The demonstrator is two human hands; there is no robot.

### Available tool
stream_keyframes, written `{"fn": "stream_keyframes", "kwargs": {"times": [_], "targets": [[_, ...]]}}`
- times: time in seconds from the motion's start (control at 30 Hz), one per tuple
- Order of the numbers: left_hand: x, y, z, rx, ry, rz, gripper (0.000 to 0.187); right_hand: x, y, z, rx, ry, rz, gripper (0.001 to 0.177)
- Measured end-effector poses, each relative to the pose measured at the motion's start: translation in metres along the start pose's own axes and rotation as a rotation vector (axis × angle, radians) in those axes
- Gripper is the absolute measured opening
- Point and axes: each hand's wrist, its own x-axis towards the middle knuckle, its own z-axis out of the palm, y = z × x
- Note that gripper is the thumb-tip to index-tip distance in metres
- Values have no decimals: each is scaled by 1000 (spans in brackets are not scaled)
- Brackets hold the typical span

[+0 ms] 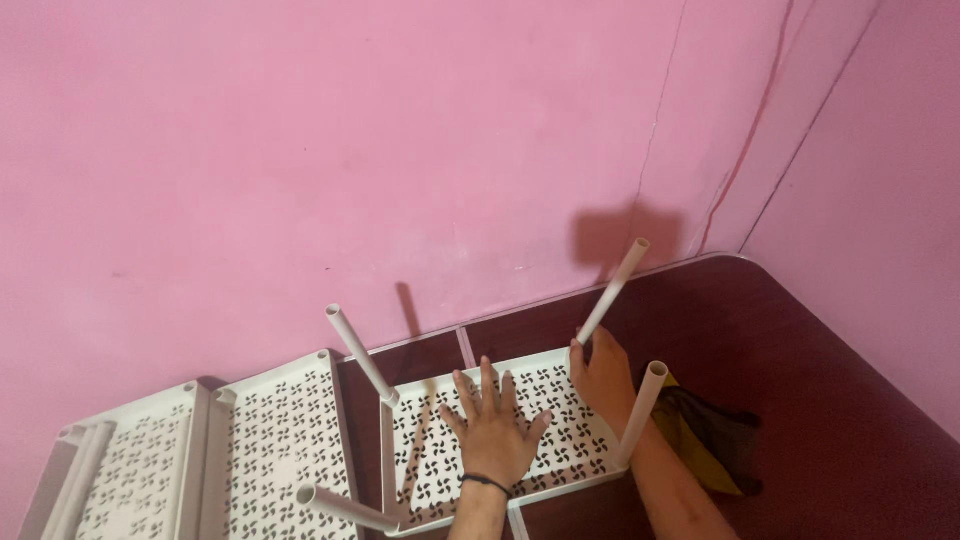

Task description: The person wipes a white perforated plastic shelf with a cloth, then inserts four white plastic legs into the shelf corners to assemble a small stand. The person repeats the wiping and leg-insertion steps on a second identical shelf.

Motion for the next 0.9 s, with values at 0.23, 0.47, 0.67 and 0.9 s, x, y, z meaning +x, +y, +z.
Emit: {"fn": "stream_keyframes", "kwargs": {"times": [0.23, 0.47, 0.67, 0.9], "targets": [[3, 2, -8, 15, -62, -1, 88, -2, 0, -1, -27, -212, 188, 22], [6, 1, -14, 31, -84, 11, 89, 11, 7, 0, -43, -286, 213, 22], [6, 2, -12, 51, -65, 7, 89, 15, 15, -17, 191, -369, 271, 44], [9, 1, -8, 89, -31, 12, 89, 31, 14, -26, 623, -344, 73, 60]]}}
